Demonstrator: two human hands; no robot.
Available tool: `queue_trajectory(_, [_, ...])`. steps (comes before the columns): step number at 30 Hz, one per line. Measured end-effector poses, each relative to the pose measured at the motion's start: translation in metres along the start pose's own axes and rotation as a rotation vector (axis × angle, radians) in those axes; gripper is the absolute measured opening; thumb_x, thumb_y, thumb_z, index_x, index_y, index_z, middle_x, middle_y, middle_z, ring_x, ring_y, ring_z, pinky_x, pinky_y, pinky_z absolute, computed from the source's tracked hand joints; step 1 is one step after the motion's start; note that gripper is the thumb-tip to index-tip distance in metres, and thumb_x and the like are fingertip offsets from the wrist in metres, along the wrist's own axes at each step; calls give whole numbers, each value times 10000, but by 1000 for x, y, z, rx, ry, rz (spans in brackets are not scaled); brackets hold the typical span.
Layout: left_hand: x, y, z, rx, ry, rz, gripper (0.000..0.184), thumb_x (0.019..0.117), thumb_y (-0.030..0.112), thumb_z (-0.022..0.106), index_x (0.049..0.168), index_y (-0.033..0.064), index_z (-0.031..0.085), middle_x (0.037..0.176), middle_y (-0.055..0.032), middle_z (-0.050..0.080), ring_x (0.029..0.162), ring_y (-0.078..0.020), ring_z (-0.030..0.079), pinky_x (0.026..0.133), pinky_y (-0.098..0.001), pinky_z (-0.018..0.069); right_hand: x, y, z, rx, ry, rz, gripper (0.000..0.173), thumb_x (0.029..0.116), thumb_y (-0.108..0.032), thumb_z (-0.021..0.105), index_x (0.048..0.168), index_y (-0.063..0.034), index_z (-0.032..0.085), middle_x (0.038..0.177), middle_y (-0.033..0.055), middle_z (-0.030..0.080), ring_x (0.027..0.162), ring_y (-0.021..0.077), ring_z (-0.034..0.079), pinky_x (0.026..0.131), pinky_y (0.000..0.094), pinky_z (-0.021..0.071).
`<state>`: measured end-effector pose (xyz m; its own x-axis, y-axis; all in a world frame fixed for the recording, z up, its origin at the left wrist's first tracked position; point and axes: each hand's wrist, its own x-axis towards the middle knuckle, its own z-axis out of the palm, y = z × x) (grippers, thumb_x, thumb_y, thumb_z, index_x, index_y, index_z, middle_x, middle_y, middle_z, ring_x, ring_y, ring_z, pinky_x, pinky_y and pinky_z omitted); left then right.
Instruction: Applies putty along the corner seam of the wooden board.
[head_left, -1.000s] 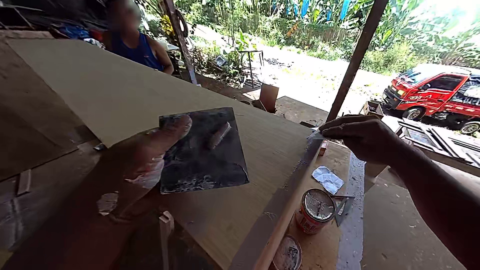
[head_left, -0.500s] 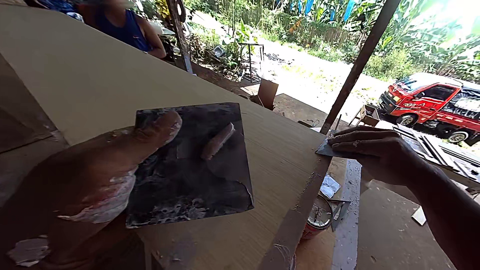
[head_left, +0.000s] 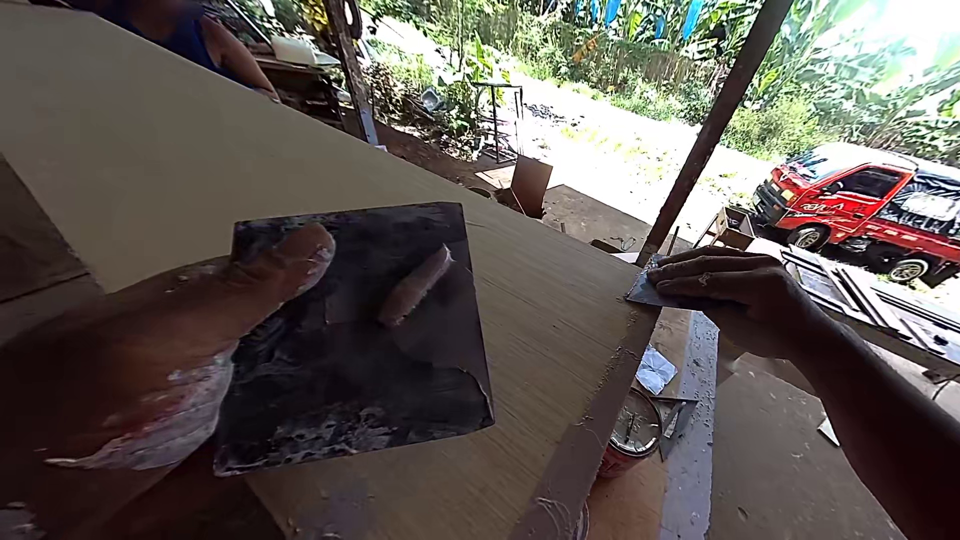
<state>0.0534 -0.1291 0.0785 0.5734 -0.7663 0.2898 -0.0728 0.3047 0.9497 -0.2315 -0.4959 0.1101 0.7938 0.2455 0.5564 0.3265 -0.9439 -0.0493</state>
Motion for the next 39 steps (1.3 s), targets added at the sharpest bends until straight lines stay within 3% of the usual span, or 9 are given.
queue_trajectory(5, [0,-3,-5,13,-1,3,377,1097,421,418,1257,166,647,1085,-47,705,944,-157,711,761,-363,626,-13,-6,-14,-4,-22,8,286,884,-17,552,1055,-38,780,1193,83,744,1228,213,656,1077,369,535])
queue_trajectory(10, [2,2,-4,28,-60,-30,412,1098,430,404,1301,154,635,1155,-63,701,1001,-179,709,814,-382,624,-27,-22,-31,-19,7,54,250,916,-37,555,1019,-61,781,1154,55,753,1189,198,674,1051,375,559])
queue_trajectory(14, [-1,0,2,12,20,16,356,1094,415,424,1222,179,658,1057,-20,711,911,-125,712,742,-323,624,-12,-41,-18,-107,61,42,278,937,-58,544,1084,-77,779,1204,51,745,1249,204,643,1128,427,480])
queue_trajectory(17, [-1,3,2,-25,-2,3,362,1100,411,405,1231,174,646,1063,-28,704,911,-122,713,743,-320,626,5,-44,-5,-154,24,16,310,923,-58,545,1121,-108,779,1240,30,734,1263,200,635,1158,497,433])
queue_trajectory(24, [0,10,7,61,-32,58,378,1102,395,406,1239,150,660,1106,-35,709,948,-137,709,784,-328,623,14,-40,3,-117,-55,-23,318,898,-55,542,1104,-96,780,1210,30,741,1226,193,653,1119,448,485])
queue_trajectory(27, [-2,7,9,11,0,42,374,1103,404,391,1220,159,648,1065,-26,704,900,-116,711,742,-306,624,9,-44,-4,-123,-65,-19,318,885,-38,538,1075,-88,788,1192,40,748,1209,196,663,1080,410,519])
queue_trajectory(31, [-2,10,10,34,0,55,359,1095,409,426,1209,163,662,1058,-25,711,895,-127,714,736,-323,628,-4,-50,-25,-109,-101,-5,284,931,-80,531,1042,-105,792,1167,21,754,1199,177,666,1056,371,542])
queue_trajectory(36, [0,10,7,-8,-52,27,378,1099,406,408,1232,151,654,1073,-50,706,900,-149,718,734,-342,632,-11,-65,-27,-34,12,30,276,940,-59,531,1058,-77,779,1171,50,751,1220,208,659,1078,392,540])
queue_trajectory(39, [-5,18,20,97,81,42,306,1090,405,436,1138,216,672,989,53,713,846,-47,708,732,-246,617,4,-76,-11,-92,20,1,299,928,-51,532,1100,-90,774,1211,52,742,1247,206,643,1098,396,509])
